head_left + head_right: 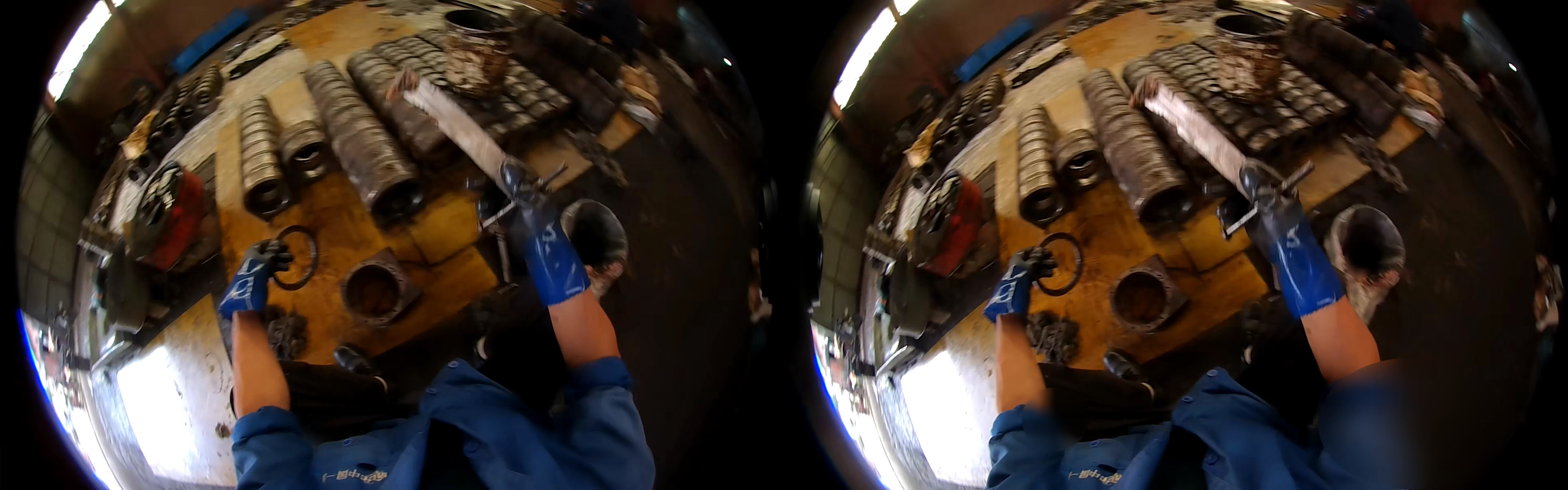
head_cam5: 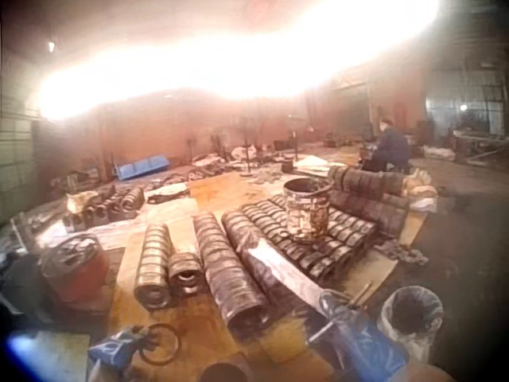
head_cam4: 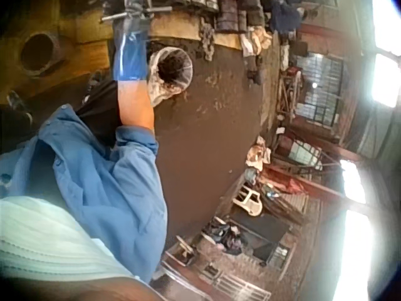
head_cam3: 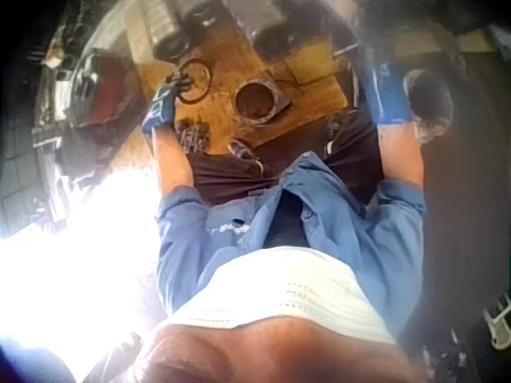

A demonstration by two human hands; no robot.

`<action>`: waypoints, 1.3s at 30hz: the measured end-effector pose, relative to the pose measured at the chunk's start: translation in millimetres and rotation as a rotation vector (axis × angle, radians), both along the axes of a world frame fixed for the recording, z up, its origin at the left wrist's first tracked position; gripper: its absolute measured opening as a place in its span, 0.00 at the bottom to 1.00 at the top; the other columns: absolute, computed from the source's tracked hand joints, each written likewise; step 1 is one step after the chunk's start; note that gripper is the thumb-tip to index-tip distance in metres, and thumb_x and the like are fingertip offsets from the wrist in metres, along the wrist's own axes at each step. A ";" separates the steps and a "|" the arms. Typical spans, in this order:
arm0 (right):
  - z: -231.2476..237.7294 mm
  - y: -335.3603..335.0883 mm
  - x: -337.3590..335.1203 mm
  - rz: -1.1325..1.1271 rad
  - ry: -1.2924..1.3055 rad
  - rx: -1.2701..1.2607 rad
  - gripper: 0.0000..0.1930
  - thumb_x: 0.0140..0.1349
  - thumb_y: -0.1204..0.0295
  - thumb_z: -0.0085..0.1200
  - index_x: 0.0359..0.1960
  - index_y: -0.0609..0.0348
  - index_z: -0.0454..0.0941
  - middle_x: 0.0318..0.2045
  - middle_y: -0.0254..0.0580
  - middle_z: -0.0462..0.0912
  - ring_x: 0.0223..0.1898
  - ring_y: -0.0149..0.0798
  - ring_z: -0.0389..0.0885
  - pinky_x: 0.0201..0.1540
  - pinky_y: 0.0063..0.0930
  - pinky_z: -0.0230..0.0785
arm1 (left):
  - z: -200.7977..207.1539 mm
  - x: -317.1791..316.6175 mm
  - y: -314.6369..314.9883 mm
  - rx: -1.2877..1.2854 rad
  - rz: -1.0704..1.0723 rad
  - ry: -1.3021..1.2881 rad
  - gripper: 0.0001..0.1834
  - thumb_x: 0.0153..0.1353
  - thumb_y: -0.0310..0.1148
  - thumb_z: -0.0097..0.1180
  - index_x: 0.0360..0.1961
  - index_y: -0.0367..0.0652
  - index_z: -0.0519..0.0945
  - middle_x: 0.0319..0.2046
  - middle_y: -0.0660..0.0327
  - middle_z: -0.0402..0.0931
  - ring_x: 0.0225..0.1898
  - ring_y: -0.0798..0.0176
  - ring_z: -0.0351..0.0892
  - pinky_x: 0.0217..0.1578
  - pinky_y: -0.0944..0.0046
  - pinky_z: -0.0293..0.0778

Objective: The person cleans a ring-shaped metal component by scraping its inner and outer surfaces with a metal tool, periodically wiping it with a dark cloth and placing it back with other identical parts on a wooden board.

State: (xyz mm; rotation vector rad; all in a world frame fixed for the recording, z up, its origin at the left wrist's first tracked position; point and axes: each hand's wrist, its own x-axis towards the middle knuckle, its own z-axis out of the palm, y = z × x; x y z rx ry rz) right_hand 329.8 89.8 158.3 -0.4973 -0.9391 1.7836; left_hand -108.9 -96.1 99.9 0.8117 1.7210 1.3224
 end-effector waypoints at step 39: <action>-235.9 -111.1 313.0 -0.194 -2.057 0.280 0.15 0.66 0.65 0.45 0.50 0.57 0.75 0.33 0.51 0.82 0.29 0.48 0.82 0.28 0.38 0.70 | -44.8 -22.8 -21.3 -0.232 0.014 0.039 0.13 0.65 0.37 0.54 0.40 0.37 0.76 0.27 0.56 0.79 0.23 0.67 0.75 0.25 0.72 0.72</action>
